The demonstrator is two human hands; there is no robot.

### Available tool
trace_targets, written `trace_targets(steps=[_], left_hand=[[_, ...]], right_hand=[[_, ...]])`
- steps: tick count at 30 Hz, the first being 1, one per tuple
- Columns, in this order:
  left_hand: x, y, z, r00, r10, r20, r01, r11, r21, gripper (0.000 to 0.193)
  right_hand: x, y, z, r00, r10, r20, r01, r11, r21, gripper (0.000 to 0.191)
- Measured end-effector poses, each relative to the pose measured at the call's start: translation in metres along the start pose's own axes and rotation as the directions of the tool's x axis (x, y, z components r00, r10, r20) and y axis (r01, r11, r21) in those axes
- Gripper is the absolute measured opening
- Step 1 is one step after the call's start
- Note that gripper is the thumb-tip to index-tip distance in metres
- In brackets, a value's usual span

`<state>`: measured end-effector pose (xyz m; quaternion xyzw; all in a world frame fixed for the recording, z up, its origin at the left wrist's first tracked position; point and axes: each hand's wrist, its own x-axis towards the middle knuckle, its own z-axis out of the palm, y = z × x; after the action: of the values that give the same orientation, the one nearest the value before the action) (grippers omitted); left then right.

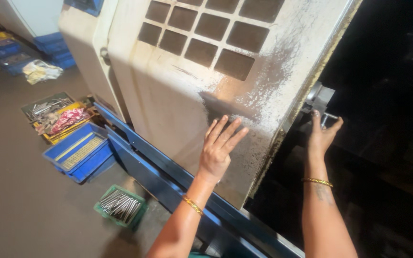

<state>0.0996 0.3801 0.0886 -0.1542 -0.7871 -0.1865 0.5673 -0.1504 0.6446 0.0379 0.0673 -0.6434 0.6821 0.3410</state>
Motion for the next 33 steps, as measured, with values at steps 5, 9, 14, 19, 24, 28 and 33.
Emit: trace_targets(steps=[5,9,14,19,24,28,33], left_hand=[[0.002,0.001,0.002,1.0,0.009,-0.007,-0.008,1.0,0.009,0.071],[0.003,0.004,0.0,1.0,0.01,-0.007,-0.01,1.0,-0.002,0.071],[0.001,0.005,0.001,1.0,0.01,-0.01,-0.01,1.0,0.026,0.072],[0.001,0.011,0.004,0.998,0.006,-0.062,-0.002,0.999,0.052,0.067],[0.003,0.018,0.005,0.998,-0.034,-0.054,0.039,0.995,0.092,0.074],[-0.002,0.018,0.006,0.994,-0.109,-0.006,0.109,0.99,0.085,0.081],[-0.008,0.017,0.013,0.983,-0.186,-0.004,0.186,0.979,0.088,0.081]], right_hand=[[-0.002,-0.01,0.0,1.0,0.009,-0.005,-0.01,0.999,-0.037,0.1],[-0.003,-0.021,-0.001,1.0,0.009,-0.005,-0.009,0.996,-0.088,0.103],[-0.002,-0.052,-0.009,0.991,0.129,0.04,-0.111,0.947,-0.302,0.112],[-0.005,-0.102,-0.027,0.933,0.328,0.15,-0.249,0.886,-0.391,0.117],[-0.036,-0.131,-0.054,0.891,0.355,0.283,-0.268,0.914,-0.303,0.106],[-0.065,-0.14,-0.085,0.821,0.427,0.379,-0.24,0.86,-0.451,0.068],[-0.058,-0.191,-0.159,0.836,0.399,0.378,-0.247,0.887,-0.391,0.043]])
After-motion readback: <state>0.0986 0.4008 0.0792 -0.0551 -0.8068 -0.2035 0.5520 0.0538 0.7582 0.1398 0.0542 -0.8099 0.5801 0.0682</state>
